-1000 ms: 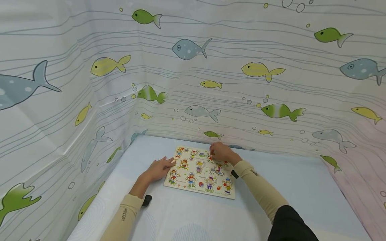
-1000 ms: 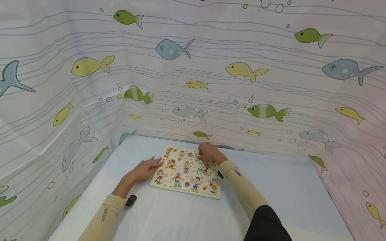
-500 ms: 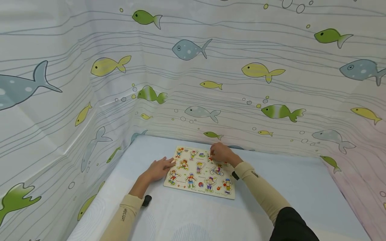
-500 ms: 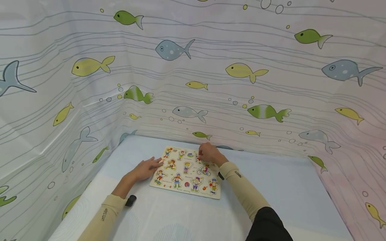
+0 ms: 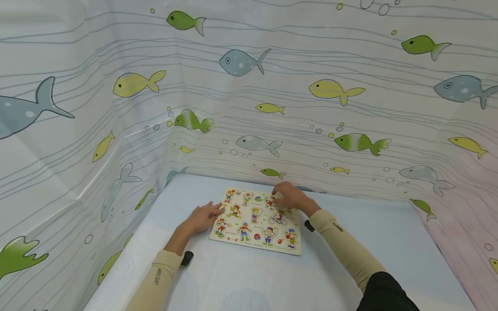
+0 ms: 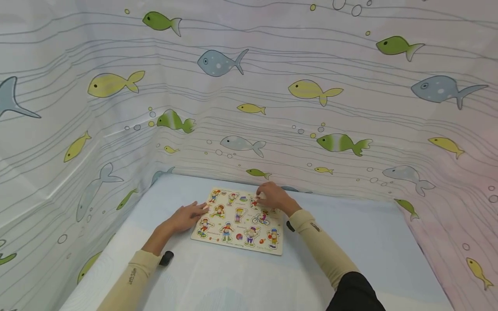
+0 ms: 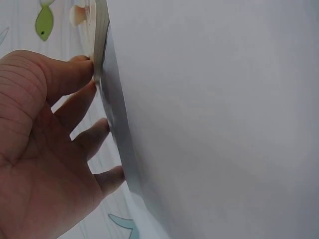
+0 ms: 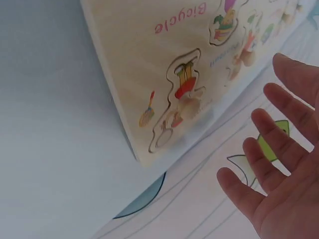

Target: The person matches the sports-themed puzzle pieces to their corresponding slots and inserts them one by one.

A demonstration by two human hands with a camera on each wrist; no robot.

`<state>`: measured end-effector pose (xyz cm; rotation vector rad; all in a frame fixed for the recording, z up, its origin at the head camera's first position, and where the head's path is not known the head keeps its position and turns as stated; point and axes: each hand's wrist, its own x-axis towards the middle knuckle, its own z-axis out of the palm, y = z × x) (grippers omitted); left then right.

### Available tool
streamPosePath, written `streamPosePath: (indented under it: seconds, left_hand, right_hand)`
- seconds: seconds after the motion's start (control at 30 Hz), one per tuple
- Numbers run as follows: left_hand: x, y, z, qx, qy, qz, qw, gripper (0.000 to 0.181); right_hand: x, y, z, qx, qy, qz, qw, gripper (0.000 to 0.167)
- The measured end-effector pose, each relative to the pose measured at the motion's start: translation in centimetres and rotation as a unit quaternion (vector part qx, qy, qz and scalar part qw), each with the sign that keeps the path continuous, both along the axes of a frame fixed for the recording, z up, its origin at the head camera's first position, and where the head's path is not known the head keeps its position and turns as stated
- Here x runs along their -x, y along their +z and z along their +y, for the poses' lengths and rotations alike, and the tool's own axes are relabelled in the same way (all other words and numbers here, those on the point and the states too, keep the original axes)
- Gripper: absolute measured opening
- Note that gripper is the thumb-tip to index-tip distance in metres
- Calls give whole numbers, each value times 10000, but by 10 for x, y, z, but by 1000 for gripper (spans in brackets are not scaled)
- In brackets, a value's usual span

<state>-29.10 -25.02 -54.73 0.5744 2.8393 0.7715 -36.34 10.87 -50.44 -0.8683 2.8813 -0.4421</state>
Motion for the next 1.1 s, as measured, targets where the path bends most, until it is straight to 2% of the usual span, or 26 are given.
streamPosePath:
  seconds: [0.23, 0.47, 0.77, 1.1]
  left_hand:
    - [0, 0, 0, -41, -99, 4, 9999, 38]
    - [0, -6, -3, 110, -29, 60, 9999, 37]
    - [0, -11, -8, 144, -72, 335, 9993, 38]
    - [-5, -9, -14, 226, -184, 479, 9984, 38]
  right_hand:
    - [-10, 8, 15, 40, -38, 145, 9999, 35]
    - [-31, 17, 32, -55, 105, 550, 9984, 37]
    - [-58, 23, 55, -42, -22, 940, 9956, 40]
    - [-81, 29, 84, -22, -311, 1234, 9919, 44]
